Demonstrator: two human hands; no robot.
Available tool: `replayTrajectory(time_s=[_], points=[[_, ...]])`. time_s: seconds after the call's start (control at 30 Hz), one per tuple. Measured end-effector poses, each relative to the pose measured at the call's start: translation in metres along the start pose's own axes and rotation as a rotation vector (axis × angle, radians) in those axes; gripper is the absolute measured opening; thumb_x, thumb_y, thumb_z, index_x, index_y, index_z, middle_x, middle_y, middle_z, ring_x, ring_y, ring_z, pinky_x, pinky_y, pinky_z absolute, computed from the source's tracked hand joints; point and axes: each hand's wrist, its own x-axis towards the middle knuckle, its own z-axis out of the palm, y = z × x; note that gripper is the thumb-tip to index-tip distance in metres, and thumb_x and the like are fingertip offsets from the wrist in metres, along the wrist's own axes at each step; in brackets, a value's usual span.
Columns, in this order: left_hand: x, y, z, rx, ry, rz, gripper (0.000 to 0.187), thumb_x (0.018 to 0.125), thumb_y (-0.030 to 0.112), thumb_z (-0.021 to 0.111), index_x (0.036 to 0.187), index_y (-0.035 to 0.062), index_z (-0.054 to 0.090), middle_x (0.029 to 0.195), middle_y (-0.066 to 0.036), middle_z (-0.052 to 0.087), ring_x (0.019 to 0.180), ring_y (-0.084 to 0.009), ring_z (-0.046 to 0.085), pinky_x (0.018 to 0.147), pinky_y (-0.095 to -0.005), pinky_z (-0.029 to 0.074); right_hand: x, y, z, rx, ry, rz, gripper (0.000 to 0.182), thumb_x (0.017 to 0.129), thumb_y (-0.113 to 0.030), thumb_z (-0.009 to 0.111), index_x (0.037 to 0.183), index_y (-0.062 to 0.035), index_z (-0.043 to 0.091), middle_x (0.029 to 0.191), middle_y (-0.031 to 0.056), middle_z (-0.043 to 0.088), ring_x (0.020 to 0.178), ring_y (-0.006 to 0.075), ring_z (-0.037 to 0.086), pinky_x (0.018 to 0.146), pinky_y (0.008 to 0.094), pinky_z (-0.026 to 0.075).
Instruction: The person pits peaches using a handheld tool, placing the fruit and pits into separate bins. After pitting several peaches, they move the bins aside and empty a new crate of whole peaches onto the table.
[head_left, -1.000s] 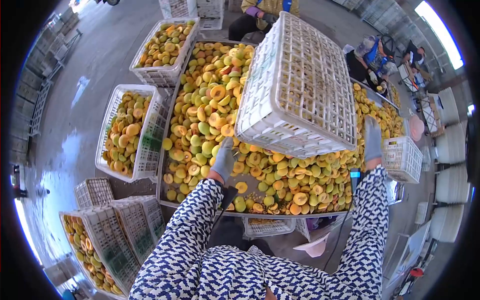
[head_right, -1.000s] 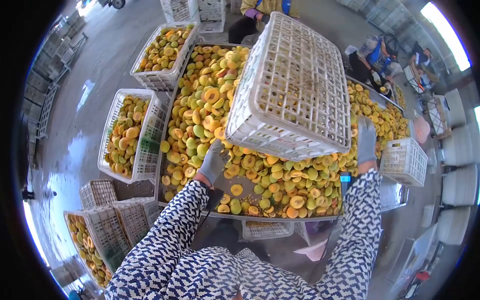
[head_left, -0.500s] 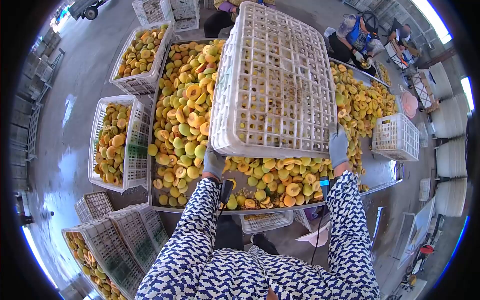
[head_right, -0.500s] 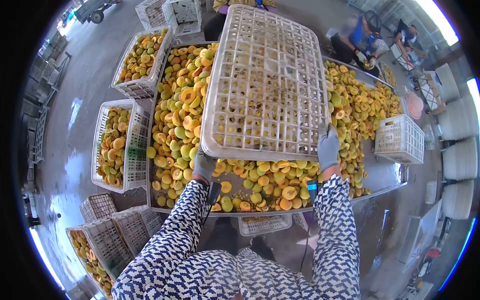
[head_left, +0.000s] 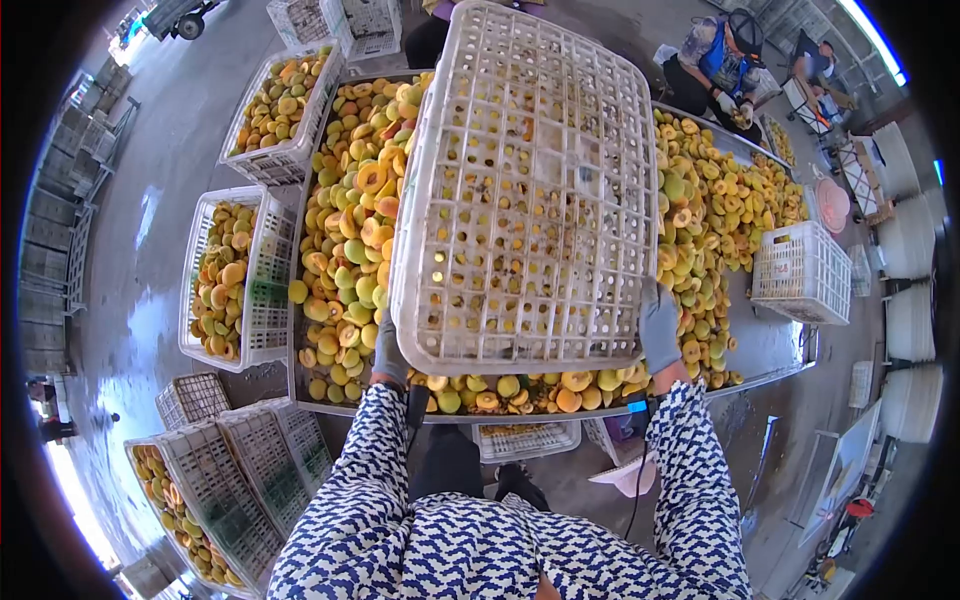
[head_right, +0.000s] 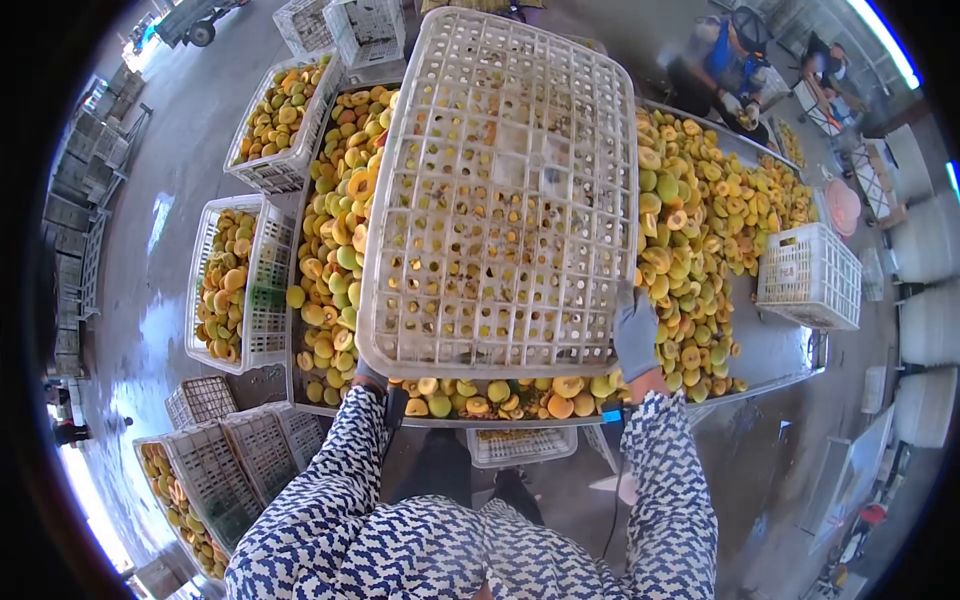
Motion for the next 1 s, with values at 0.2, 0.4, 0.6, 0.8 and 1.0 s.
replayTrajectory(time_s=[0.2,0.4,0.6,0.8,1.0], points=[[0.014,-0.022,0.009,-0.04,0.064,-0.01,0.046,0.094,0.039,0.04,0.125,0.0062,0.047,0.119,-0.009,0.056,0.104,-0.0236,0.055,0.093,-0.0354,0.043,0.106,-0.047,0.009,0.431,-0.214,-0.152,0.05,0.093,-0.041,0.043,0.113,0.0042,0.053,0.104,0.0179,0.061,0.095,0.0288,0.056,0.084,0.0341,0.043],[0.018,-0.035,0.004,-0.082,0.079,-0.065,0.045,0.094,0.038,0.04,0.125,0.006,0.048,0.118,-0.009,0.057,0.104,-0.0234,0.055,0.093,-0.0353,0.043,0.082,-0.078,0.036,0.575,-0.204,0.037,0.042,0.093,-0.032,0.047,0.112,0.0051,0.052,0.096,0.0114,0.059,0.08,0.0152,0.049,0.072,0.028,0.043],[0.005,-0.045,-0.002,-0.101,0.098,-0.103,0.045,0.094,0.038,0.04,0.124,0.0059,0.048,0.118,-0.009,0.057,0.104,-0.0232,0.055,0.093,-0.0351,0.044,0.038,-0.125,0.025,0.548,-0.094,-0.021,0.032,0.09,-0.021,0.051,0.107,0.0067,0.052,0.081,0.0059,0.055,0.065,0.0117,0.044,0.058,0.0259,0.04],[-0.014,-0.054,-0.007,-0.086,0.112,-0.118,0.044,0.094,0.037,0.041,0.124,0.0057,0.048,0.117,-0.009,0.057,0.103,-0.023,0.056,0.093,-0.035,0.044,0.022,-0.191,0.003,0.469,-0.106,-0.146,0.027,0.089,-0.018,0.053,0.101,0.0056,0.053,0.068,0.0049,0.052,0.056,0.0115,0.043,0.051,0.0262,0.037],[-0.034,-0.053,-0.023,-0.117,0.137,-0.115,0.043,0.094,0.036,0.041,0.123,0.0056,0.049,0.117,-0.009,0.058,0.103,-0.0228,0.056,0.092,-0.0348,0.044,-0.003,-0.219,0.001,0.459,-0.186,-0.232,0.016,0.088,-0.014,0.053,0.094,0.001,0.052,0.056,0.006,0.049,0.046,0.0137,0.046,0.044,0.0283,0.037]])
